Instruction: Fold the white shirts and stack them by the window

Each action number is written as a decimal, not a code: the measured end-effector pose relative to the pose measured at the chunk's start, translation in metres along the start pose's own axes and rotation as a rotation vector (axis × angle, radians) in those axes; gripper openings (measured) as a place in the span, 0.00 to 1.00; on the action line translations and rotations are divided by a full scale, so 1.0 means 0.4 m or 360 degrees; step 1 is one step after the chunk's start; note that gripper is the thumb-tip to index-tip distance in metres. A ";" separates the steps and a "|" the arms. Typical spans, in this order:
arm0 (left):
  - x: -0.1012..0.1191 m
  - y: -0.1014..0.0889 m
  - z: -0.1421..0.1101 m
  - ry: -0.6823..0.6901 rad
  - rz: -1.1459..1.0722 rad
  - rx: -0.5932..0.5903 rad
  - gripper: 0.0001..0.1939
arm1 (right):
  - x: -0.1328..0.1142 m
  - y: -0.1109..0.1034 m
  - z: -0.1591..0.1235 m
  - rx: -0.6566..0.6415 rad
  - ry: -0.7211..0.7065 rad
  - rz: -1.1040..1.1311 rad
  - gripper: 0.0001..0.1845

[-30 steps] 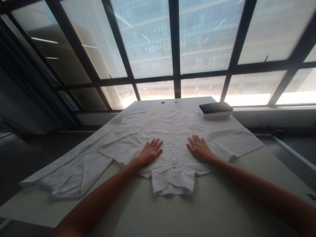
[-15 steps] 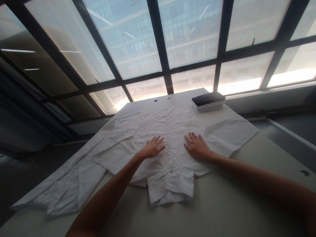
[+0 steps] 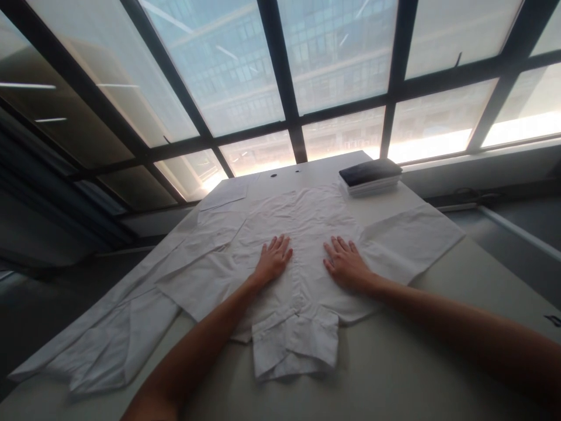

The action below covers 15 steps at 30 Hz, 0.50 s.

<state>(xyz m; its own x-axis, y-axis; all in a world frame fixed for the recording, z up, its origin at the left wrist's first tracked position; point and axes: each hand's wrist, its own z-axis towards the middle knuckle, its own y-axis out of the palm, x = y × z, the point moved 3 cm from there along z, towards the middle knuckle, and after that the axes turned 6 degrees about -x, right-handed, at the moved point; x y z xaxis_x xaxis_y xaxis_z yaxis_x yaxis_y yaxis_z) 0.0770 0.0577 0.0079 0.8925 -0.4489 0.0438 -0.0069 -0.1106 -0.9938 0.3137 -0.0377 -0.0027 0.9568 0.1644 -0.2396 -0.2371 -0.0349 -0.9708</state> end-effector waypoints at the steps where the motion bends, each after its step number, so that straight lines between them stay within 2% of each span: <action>1: 0.002 0.003 0.000 0.0009 -0.0012 0.0018 0.30 | 0.001 0.000 0.000 -0.0006 -0.0001 0.0005 0.34; 6: 0.018 0.003 0.005 0.0095 -0.0047 0.0074 0.28 | 0.003 0.000 -0.001 -0.0020 -0.0015 -0.0013 0.34; 15: 0.036 0.006 0.000 0.0197 -0.0080 0.0048 0.28 | 0.004 -0.005 -0.005 -0.0051 -0.0011 -0.0053 0.32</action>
<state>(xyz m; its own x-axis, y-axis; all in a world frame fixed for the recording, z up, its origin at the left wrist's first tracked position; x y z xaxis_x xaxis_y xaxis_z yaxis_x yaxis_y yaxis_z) 0.0898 0.0510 0.0063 0.8289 -0.5496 0.1037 0.0516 -0.1094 -0.9927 0.3162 -0.0393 -0.0012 0.9629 0.1725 -0.2074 -0.1998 -0.0607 -0.9780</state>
